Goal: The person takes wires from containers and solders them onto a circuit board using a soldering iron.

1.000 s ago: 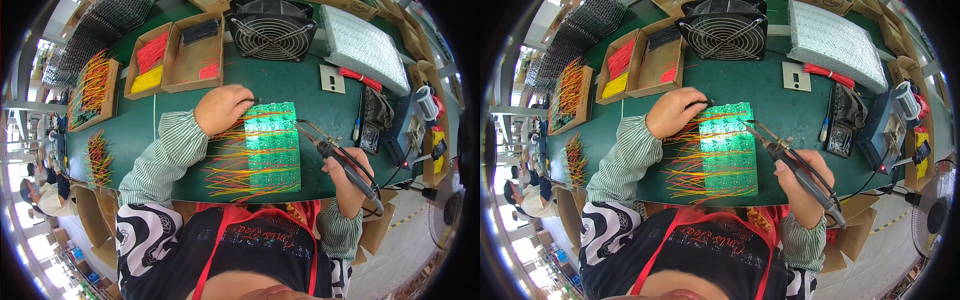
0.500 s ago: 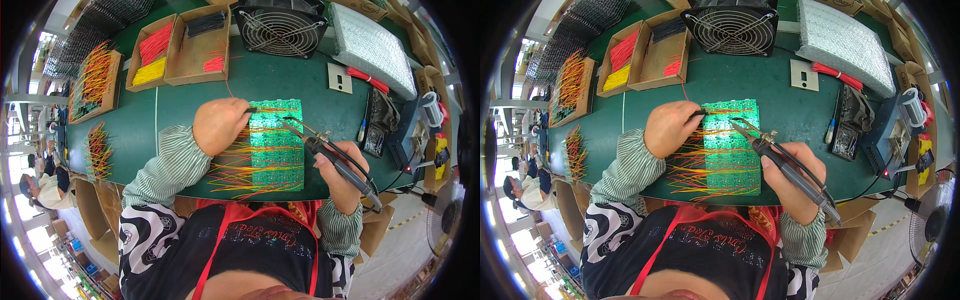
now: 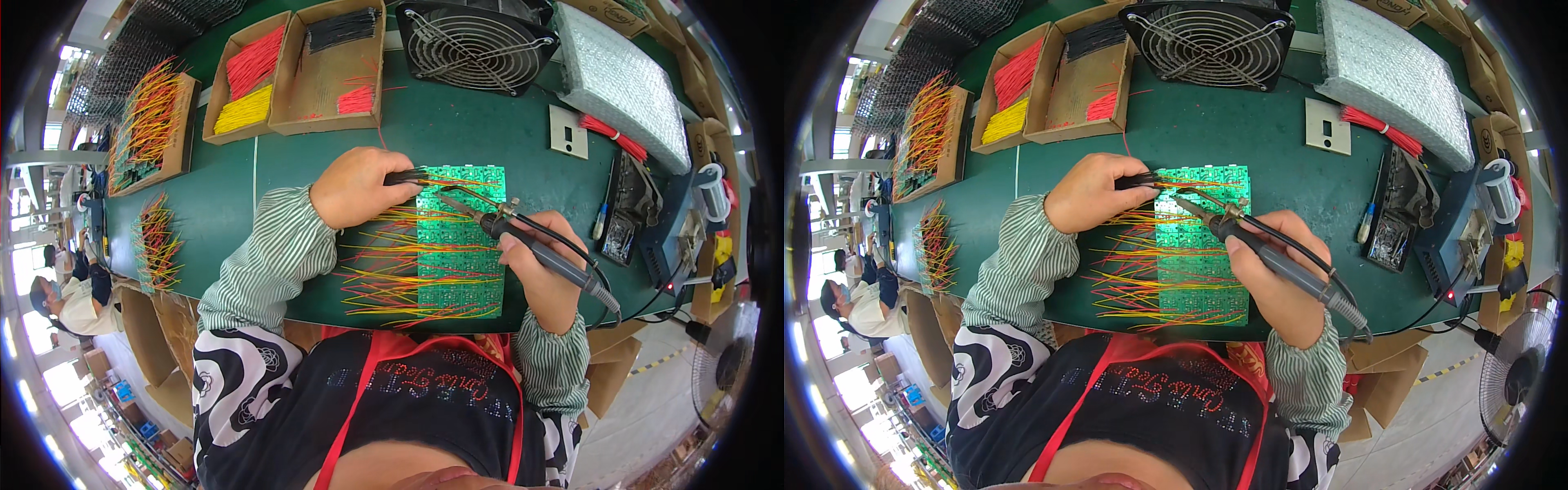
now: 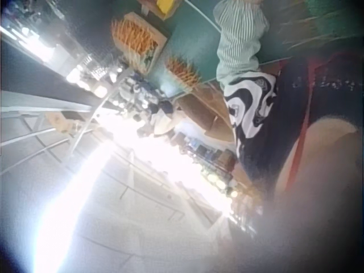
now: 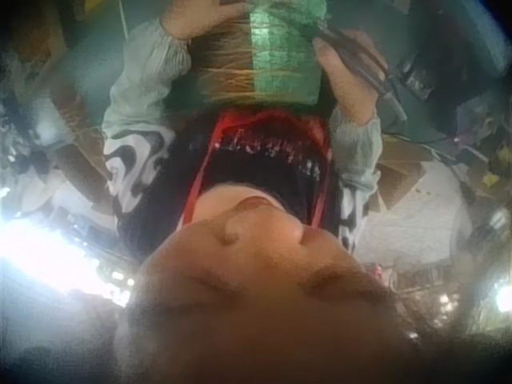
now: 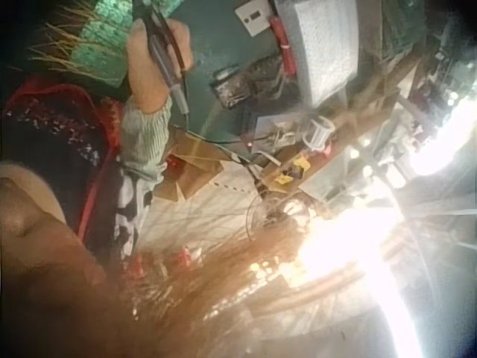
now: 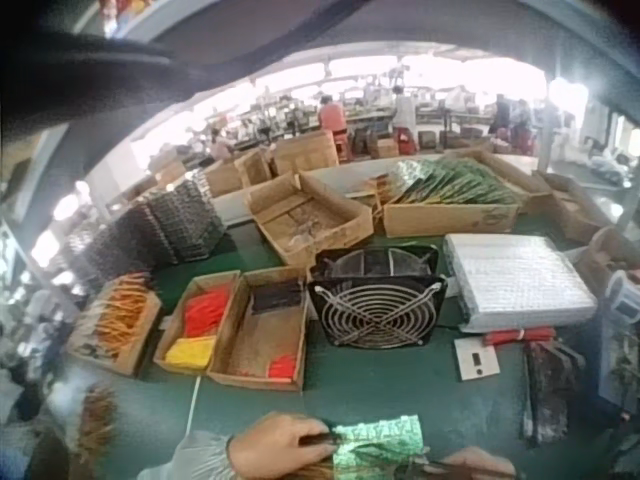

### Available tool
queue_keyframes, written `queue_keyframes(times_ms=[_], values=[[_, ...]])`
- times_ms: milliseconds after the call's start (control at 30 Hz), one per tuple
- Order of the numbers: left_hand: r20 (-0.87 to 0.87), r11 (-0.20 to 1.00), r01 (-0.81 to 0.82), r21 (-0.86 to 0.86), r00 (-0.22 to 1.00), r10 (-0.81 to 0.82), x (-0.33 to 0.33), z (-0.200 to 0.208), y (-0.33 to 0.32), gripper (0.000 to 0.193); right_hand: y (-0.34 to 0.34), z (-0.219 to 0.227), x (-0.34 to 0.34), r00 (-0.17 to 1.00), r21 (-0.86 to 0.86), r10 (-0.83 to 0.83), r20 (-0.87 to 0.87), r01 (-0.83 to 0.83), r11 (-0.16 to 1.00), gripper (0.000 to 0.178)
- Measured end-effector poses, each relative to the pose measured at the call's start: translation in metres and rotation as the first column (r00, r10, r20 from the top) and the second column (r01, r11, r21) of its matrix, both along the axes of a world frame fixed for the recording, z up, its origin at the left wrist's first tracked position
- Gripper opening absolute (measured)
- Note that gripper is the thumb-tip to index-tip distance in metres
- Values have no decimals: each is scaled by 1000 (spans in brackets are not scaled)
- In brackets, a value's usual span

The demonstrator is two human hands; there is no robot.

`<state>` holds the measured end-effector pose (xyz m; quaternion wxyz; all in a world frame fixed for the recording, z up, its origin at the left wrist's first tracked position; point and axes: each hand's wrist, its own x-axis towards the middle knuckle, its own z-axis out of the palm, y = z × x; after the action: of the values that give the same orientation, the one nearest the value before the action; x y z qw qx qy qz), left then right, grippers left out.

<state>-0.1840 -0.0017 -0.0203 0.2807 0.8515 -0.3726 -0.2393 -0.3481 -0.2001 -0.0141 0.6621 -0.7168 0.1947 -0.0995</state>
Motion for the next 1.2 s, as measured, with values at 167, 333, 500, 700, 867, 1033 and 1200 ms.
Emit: queue_keyframes(times_ms=[167,333,500,700,867,1033,1200], values=[[-32,1000,19,-20,999,-20,2,0,0,24,1,-2,4,1000,-11,14,3,-14,1000,17],[-58,999,-2,-42,998,0,2,-2,0,26,0,-1,5,999,-31,32,-16,-33,999,16],[-60,1000,-4,-31,998,2,3,-3,-1,26,0,-3,7,998,-50,17,-57,-19,999,16],[-34,999,10,-31,999,-11,3,-2,-1,25,-1,1,5,999,-15,2,-48,-2,1000,16],[-28,1000,16,-12,999,-17,3,-3,-1,24,-8,8,-2,1000,-6,10,-25,-10,1000,16],[193,997,-3,-72,981,17,5,10,8,20,-14,9,-11,999,-11,-10,-34,9,1000,17],[374,965,-142,-220,901,218,0,28,12,16,-15,10,-14,998,9,-36,-54,36,999,16]])
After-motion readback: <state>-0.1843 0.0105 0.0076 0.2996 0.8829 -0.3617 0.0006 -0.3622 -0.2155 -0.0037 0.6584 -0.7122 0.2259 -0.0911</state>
